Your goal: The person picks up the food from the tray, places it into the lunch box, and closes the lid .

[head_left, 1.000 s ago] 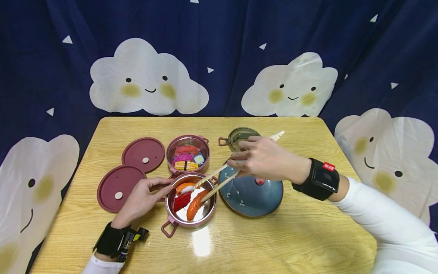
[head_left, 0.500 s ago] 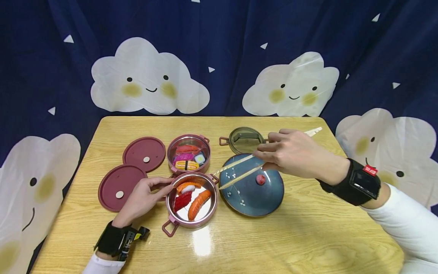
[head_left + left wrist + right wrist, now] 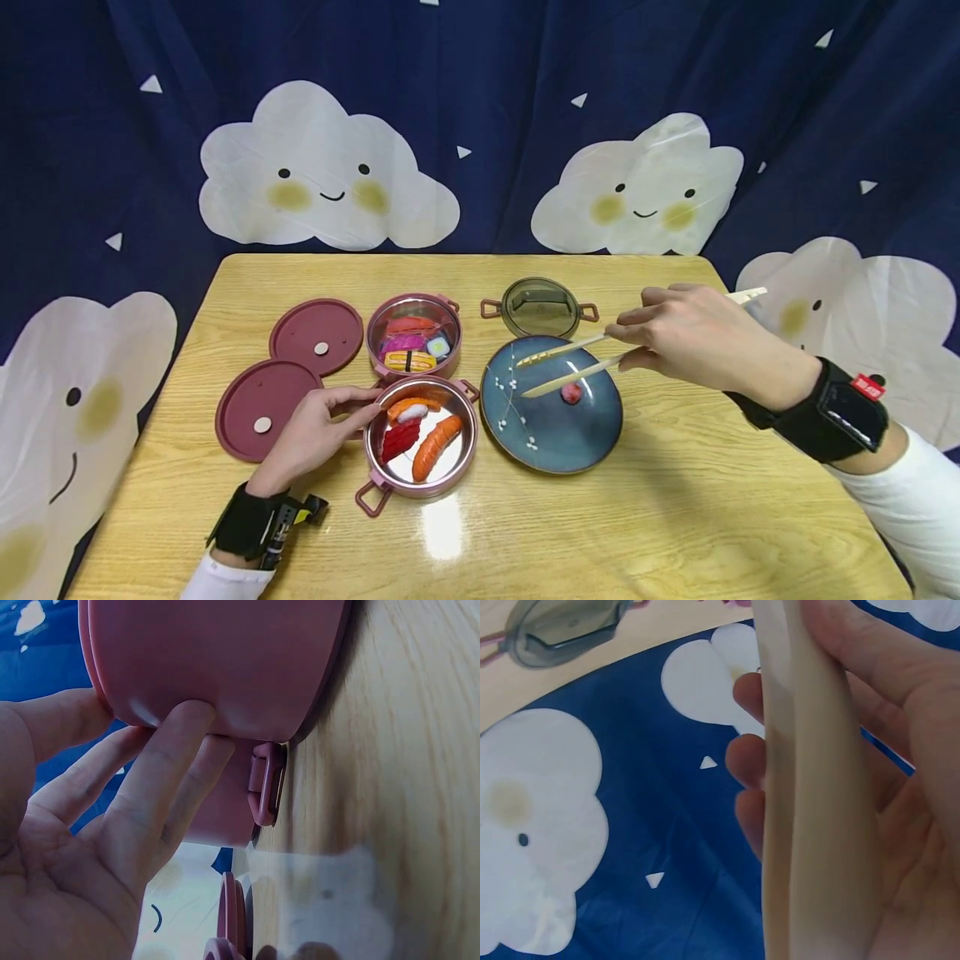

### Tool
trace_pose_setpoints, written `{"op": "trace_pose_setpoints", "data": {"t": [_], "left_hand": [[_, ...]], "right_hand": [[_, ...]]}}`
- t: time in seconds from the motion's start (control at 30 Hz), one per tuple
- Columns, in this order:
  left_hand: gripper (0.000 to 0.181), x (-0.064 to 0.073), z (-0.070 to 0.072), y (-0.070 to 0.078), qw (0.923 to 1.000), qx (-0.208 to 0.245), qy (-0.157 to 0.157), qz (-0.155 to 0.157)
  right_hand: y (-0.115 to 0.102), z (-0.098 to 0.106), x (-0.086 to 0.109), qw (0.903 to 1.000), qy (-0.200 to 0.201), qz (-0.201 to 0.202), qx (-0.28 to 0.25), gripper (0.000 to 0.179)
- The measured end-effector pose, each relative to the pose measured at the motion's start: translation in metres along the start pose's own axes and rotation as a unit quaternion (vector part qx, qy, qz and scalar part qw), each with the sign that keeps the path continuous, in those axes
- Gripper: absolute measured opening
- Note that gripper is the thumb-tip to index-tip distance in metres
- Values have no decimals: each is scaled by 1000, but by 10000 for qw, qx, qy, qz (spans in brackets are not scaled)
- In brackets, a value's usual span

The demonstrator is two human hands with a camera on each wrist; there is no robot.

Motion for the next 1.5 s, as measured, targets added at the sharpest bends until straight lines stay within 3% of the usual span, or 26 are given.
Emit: {"op": "trace_pose_setpoints", "data": {"t": [0.23, 0.6, 1.17, 1.5], "left_hand": [[33, 1, 0, 2, 10000, 53, -24, -32], [32, 1, 1, 1, 10000, -4, -14, -60], [32, 1, 2, 2, 9999, -107, 28, -91], [33, 2, 2, 3, 9998, 146, -10, -122]], "right_hand": [[22, -14, 19, 9974, -336, -607, -185, 33], [46, -32, 46, 9850, -682, -1495, -521, 36], [61, -57, 67, 9733, -968, -1934, -775, 37], [67, -68, 73, 9643, -1174, -2181, -933, 35]]}}
Point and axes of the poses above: each hand's wrist, its own x-axis away from the middle knuckle, its own z-axis out of the back of the hand, y = z × x, the point moved 9 cm from there along -x, towards the middle knuckle, and after that the axes turned 13 degrees about -x, right-handed, at the moved point
